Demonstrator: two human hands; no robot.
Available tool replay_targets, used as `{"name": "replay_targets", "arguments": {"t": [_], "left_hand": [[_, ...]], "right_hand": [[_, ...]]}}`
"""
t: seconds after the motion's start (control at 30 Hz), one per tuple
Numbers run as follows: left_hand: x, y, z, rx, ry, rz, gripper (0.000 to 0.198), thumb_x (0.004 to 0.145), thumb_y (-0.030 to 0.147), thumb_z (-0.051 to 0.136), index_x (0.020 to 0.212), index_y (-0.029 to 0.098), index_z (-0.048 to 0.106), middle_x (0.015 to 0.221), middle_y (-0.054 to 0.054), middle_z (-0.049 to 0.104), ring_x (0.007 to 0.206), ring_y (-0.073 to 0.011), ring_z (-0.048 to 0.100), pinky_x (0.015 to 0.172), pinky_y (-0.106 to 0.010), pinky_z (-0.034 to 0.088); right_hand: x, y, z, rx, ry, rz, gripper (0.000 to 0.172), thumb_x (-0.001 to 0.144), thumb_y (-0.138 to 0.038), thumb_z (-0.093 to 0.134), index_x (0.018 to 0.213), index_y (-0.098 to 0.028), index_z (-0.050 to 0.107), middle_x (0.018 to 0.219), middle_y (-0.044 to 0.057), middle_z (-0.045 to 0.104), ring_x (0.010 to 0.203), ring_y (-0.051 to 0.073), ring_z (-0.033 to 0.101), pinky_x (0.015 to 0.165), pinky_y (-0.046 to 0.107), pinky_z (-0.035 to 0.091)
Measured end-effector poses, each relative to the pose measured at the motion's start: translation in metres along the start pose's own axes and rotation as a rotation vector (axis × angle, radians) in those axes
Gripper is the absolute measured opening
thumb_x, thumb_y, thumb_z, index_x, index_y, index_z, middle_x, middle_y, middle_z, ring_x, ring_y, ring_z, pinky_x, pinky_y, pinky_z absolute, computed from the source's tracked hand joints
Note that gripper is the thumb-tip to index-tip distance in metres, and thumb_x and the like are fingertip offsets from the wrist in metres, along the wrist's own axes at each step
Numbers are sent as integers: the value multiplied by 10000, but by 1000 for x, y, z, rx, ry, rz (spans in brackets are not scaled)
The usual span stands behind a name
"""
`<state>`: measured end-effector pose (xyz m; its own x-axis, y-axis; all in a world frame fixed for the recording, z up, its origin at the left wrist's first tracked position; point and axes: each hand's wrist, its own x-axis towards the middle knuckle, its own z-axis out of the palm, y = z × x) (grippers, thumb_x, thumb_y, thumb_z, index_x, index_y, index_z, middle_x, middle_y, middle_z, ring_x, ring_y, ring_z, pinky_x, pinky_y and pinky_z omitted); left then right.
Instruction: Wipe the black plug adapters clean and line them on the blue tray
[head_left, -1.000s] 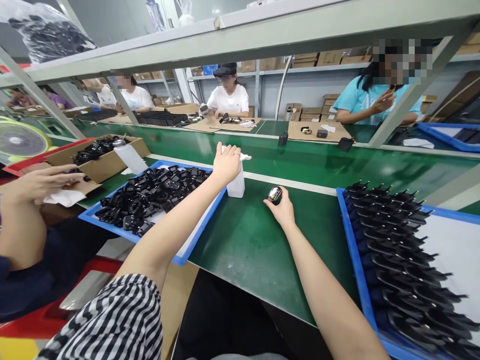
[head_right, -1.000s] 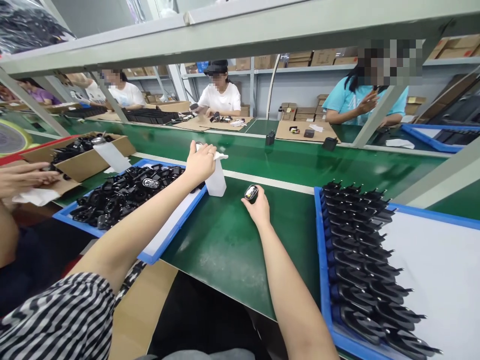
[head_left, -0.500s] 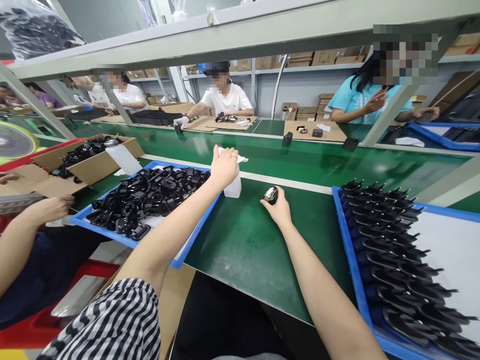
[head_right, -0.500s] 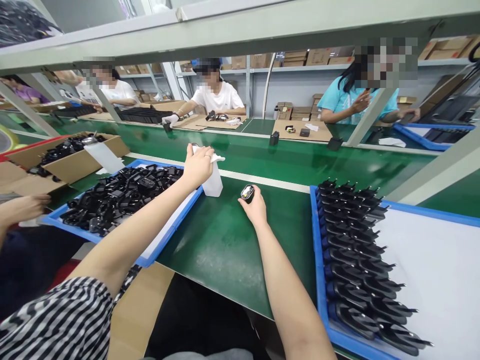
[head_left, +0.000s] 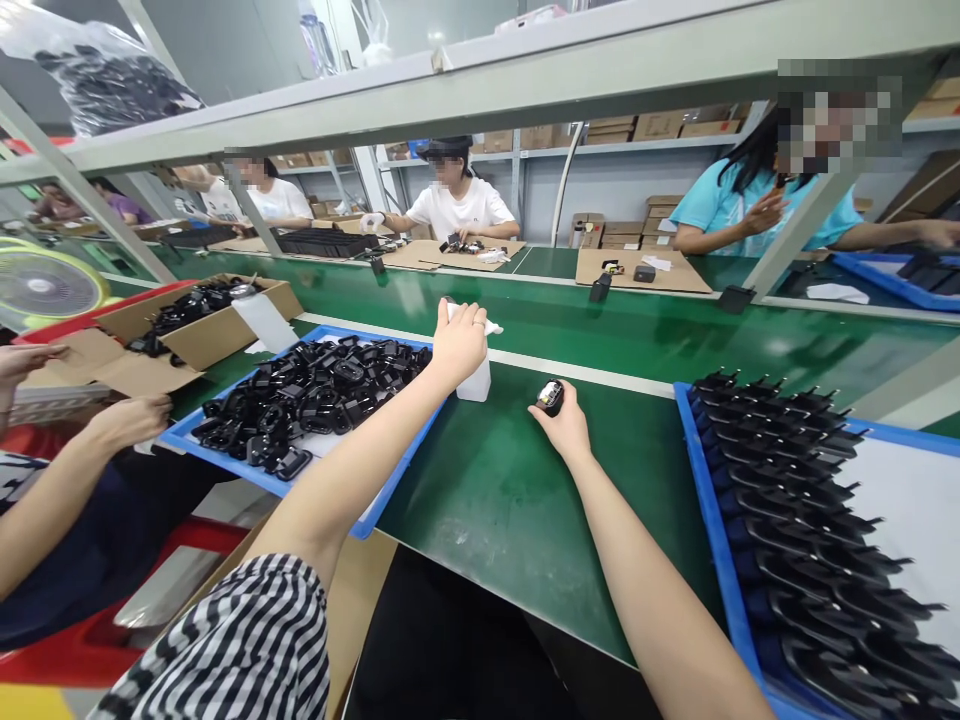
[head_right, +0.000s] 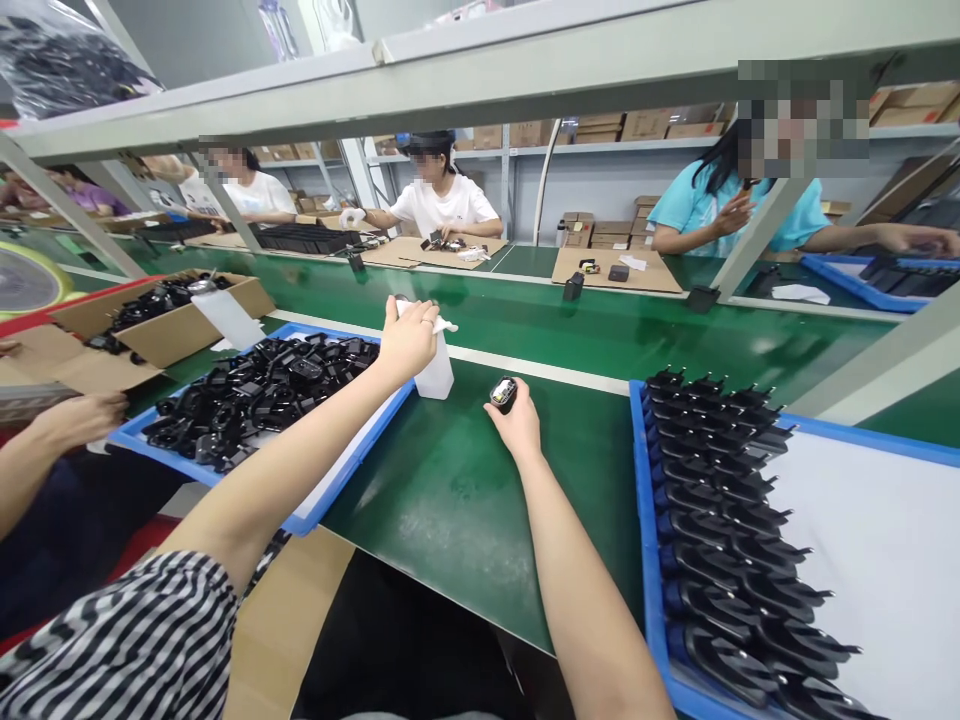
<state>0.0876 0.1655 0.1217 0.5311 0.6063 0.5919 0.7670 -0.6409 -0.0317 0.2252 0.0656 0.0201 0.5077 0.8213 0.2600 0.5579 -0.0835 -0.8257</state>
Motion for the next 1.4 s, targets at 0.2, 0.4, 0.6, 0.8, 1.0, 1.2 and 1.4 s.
{"name": "replay_targets", "arguments": {"t": [0.2,0.4,0.6,0.8,1.0,1.2,1.4], "left_hand": [[-1,0,-1,-5,-9,0,391,736,117,267,1068,83,471,1127,-153,489,1075,-267,403,963,-529,28],[-2,0,0,-36,14,-10,387,730,109,274,1059,101,478,1124,-153,492,1084,-271,398,954,-544,16],[-4,0,2,-42,41,-32,389,731,107,280,1065,104,479,1131,-147,491,1085,-265,400,950,-554,23],[-5,1,-1,-85,49,-46,389,727,101,291,1068,103,479,1136,-153,486,1090,-265,396,952,-550,13],[-12,0,-3,-295,58,-69,386,714,30,293,1022,122,506,1151,-128,481,1109,-229,386,986,-477,54],[-13,-1,-14,-408,43,-100,337,675,-1,350,831,180,588,1026,-33,578,1016,-183,470,1008,-420,72],[-26,6,-46,-1132,-21,-518,281,705,112,415,957,129,538,1015,-79,582,934,-191,530,890,-388,348]], "right_hand": [[1,1,0,-4,-3,9,530,575,-318,572,1053,-195,379,954,93,553,887,253,520,717,386,419],[1,2,1,13,-8,-5,525,571,-330,572,1043,-203,382,938,89,557,872,259,526,705,397,423],[0,1,1,9,-29,-1,525,584,-332,561,1055,-198,372,928,84,563,874,254,527,716,396,420],[0,1,0,-5,-25,-20,511,583,-339,558,1041,-198,382,918,89,566,848,262,539,695,402,427],[1,2,1,-6,-18,-29,491,574,-344,568,1017,-215,400,894,74,576,829,261,549,669,391,437],[1,1,1,-15,-24,-2,511,567,-352,566,1024,-196,397,927,90,573,842,263,547,672,383,439],[1,-1,0,-41,-35,24,535,566,-361,562,1040,-180,391,935,102,571,842,268,547,697,391,429]]}}
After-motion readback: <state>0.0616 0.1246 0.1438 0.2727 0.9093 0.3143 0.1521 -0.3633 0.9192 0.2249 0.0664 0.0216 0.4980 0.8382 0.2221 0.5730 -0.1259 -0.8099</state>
